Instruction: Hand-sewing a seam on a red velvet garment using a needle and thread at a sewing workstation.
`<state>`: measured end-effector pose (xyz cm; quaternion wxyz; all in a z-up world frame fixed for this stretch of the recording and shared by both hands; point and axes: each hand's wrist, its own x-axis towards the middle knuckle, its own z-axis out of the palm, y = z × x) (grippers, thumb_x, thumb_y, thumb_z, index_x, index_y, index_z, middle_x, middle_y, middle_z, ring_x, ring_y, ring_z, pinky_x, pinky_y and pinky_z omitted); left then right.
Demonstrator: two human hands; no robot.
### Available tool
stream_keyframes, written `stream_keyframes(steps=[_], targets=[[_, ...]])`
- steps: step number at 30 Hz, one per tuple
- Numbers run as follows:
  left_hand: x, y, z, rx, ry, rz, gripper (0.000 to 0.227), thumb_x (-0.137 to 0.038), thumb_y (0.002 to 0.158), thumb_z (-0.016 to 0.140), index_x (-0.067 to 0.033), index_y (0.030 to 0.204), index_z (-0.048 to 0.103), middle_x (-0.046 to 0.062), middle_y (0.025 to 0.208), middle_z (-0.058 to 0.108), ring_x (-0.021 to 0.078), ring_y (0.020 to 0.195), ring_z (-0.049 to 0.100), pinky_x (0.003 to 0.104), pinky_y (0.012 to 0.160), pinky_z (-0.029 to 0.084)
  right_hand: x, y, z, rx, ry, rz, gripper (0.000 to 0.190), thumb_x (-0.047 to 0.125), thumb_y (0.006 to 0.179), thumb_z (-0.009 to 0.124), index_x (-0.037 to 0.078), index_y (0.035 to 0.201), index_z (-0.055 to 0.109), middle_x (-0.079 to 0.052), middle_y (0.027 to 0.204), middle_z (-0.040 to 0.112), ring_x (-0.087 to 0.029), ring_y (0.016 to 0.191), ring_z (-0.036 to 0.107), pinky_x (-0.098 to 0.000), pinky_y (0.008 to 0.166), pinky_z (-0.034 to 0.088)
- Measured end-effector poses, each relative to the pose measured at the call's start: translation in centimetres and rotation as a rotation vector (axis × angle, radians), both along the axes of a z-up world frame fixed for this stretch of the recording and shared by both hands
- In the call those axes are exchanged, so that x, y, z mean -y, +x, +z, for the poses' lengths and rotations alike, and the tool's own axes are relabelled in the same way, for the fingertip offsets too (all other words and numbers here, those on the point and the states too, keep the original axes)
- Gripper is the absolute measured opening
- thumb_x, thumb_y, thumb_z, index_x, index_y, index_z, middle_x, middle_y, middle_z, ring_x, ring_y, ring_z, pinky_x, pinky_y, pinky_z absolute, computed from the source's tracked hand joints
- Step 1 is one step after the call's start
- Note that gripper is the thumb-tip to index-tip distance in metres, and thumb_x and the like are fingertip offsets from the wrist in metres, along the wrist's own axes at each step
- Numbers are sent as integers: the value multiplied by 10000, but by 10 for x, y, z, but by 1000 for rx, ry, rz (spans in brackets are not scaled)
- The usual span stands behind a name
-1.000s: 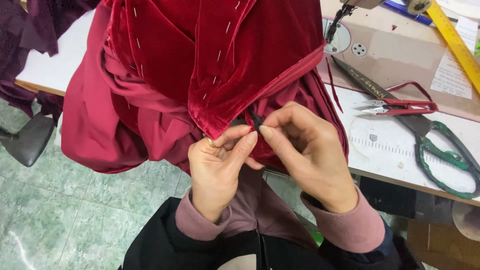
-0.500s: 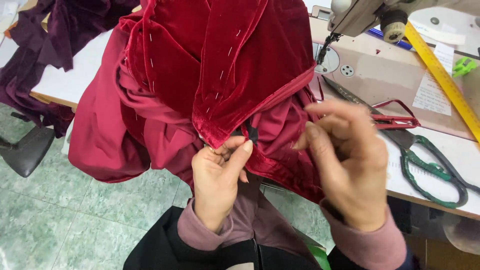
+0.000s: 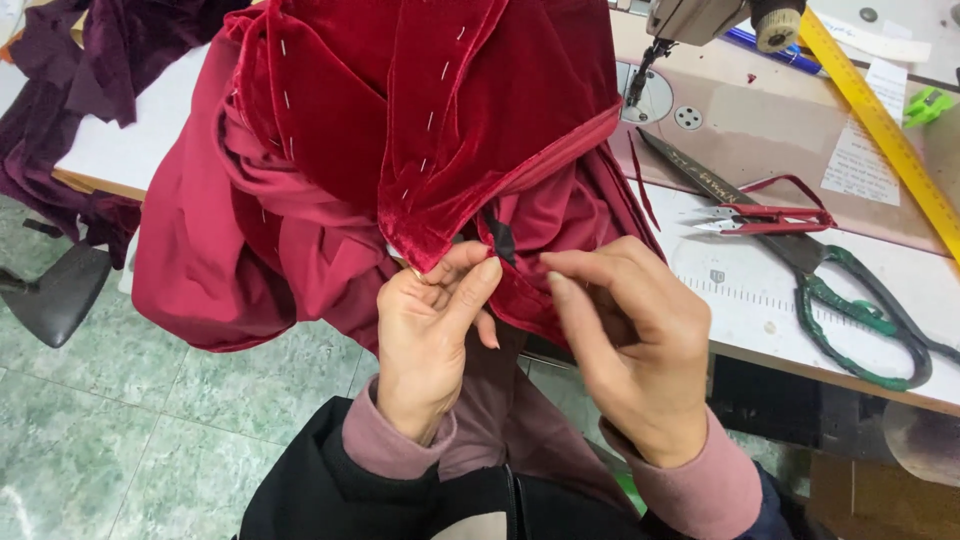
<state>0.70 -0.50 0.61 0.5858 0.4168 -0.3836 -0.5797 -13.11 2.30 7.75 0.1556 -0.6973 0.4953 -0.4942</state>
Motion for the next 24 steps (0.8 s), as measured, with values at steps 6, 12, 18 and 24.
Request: stream_keyframes(steps=[6, 12, 18, 24], targets=[[3, -2, -6, -68, -59, 19, 192, -75, 851, 681, 34, 1009, 670, 120, 906, 677, 190, 615, 644, 256, 427, 604, 10, 8, -10, -15, -43, 19, 94, -41, 880, 679, 7, 953, 644, -51, 742, 481, -86, 508, 353, -215, 471, 273], [4, 0, -6, -47, -102, -22, 164, -71, 880, 651, 36, 1004, 652, 140, 968, 673, 221, 708, 679, 255, 475, 620, 17, 14, -14, -40, -88, 38, 66, -55, 877, 674, -13, 910, 635, -64, 727, 493, -114, 546, 418, -225, 498, 333], [4, 3, -11, -59, -150, -35, 184, -53, 898, 633, 32, 1060, 644, 181, 936, 691, 242, 675, 697, 270, 473, 628, 21, 16, -18, -38, -102, 35, 89, -93, 854, 678, -23, 893, 640, -86, 737, 537, -108, 515, 422, -211, 484, 348], [3, 3, -13, -63, -144, -6, 180, -32, 877, 654, 36, 1045, 659, 197, 917, 701, 263, 755, 721, 290, 499, 650, 25, 13, -20, 96, 99, 80, 33, -21, 876, 655, 6, 862, 640, -43, 718, 521, -69, 505, 377, -189, 464, 303]])
